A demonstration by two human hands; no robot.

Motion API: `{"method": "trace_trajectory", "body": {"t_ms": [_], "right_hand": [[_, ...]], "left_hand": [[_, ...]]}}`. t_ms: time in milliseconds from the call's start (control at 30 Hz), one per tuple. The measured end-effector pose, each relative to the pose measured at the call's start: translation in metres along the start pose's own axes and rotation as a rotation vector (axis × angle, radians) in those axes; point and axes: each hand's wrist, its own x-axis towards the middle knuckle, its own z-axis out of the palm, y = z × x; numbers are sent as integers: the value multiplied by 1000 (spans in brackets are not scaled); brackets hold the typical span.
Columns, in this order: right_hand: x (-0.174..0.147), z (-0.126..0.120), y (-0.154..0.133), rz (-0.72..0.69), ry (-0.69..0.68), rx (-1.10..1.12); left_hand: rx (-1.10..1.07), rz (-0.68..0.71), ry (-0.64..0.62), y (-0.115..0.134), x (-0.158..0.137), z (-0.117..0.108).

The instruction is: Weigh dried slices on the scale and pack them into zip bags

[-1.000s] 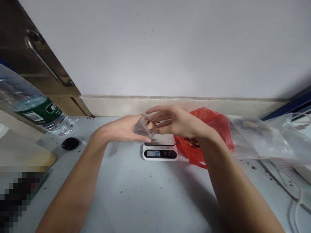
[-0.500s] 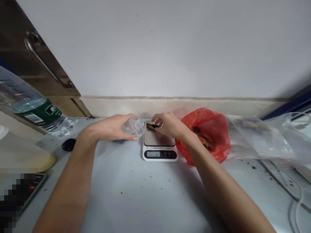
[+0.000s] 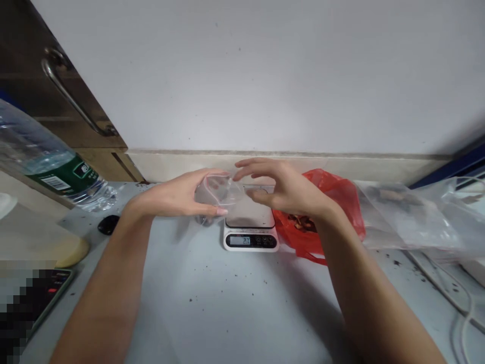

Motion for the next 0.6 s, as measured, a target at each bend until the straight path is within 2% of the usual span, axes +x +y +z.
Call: {"method": "trace_trajectory", "body": {"t_ms": [67, 200, 300, 400, 500, 600], "right_hand": [[-2, -4, -3, -25, -22, -36], [-4, -8, -10, 4, 9, 152], [-2, -8, -13, 86, 66, 249], [-1, -9, -12, 125, 163, 243], [-2, -14, -10, 117, 276, 163], [-6, -21, -13, 126, 259, 116]], "left_hand": [[-45, 56, 33, 0, -2, -2], [-237, 152, 135, 2, -1, -3], [-330, 124, 260, 4, 1, -2], [-365, 81, 390, 6, 2, 0], [-395, 95, 405, 10, 0, 0], [-377, 127, 367, 15, -3, -1]]}}
